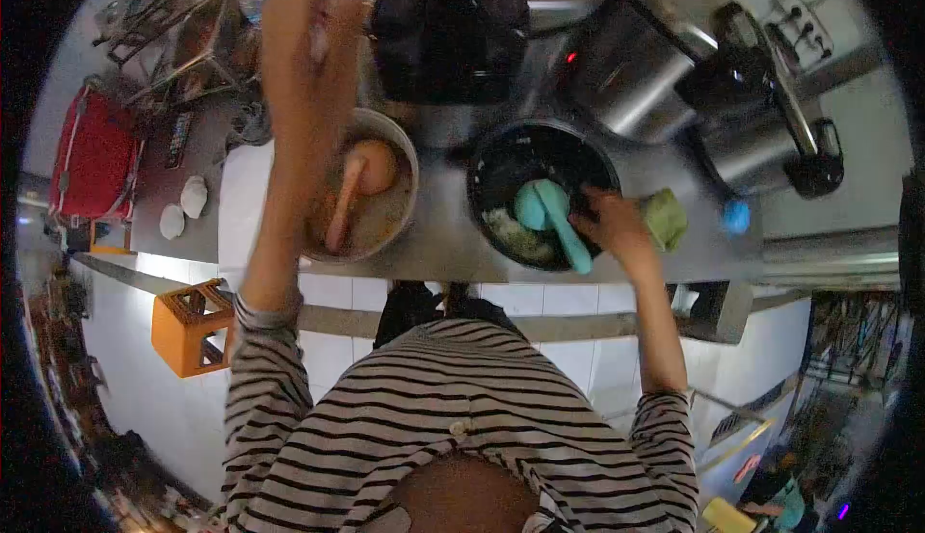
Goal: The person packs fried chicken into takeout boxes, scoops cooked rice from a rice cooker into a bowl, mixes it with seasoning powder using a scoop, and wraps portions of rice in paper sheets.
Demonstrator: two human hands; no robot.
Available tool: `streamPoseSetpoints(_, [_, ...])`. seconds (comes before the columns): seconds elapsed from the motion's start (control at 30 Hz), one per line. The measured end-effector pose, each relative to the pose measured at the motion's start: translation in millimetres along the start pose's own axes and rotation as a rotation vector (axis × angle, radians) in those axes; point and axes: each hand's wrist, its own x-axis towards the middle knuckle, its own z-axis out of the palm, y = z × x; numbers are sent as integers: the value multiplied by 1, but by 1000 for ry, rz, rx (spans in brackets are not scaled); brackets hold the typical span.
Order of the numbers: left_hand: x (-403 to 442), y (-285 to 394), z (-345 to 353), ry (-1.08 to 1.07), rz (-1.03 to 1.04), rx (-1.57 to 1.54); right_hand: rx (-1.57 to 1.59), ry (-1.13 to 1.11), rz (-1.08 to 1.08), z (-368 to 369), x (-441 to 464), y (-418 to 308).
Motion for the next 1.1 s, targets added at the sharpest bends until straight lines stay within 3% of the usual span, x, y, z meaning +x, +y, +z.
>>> streamPoseSetpoints(0.03, [21,-20,1,8,158,18,11,34,7,-36,5,-13])
streamPoseSetpoints(0.13, [45,-28,28,-276,23,-96,327,450,38,-155,42,-61])
streamPoseSetpoints(0.2, [45,-15,34,-410,-166,-212,40,828,-326,-198,95,-76])
streamPoseSetpoints(0.3, [43,-18,26,-579,-327,-485,-317,791,-624,-202,216,-98])
streamPoseSetpoints(0.37, [38,-22,35,-496,-333,-587,8,643,-519,-183,269,-99])
streamPoseSetpoints(0.47, [44,-26,39,-485,-375,-599,249,721,-754,-201,263,-65])
streamPoseSetpoints(0.53, [45,-25,38,-494,-423,-573,126,801,-312,-228,251,-26])
streamPoseSetpoints(0.6, [45,-23,35,-499,-454,-553,557,651,-306,-256,194,-28])
streamPoseSetpoints(0.67, [50,-22,31,-520,-548,-608,529,734,-173,-270,159,-15])
streamPoseSetpoints(0.8, [48,-11,36,-467,-616,-703,570,854,-141,-279,106,0])
streamPoseSetpoints(0.9, [60,-10,25,-729,-910,-851,643,861,-168,-270,90,14])
streamPoseSetpoints(1.0, [74,-8,10,-823,-990,-960,687,798,-201,-257,91,11])
streamPoseSetpoints(1.1, [70,-22,18,-837,-830,-759,763,777,-241,-238,106,24])
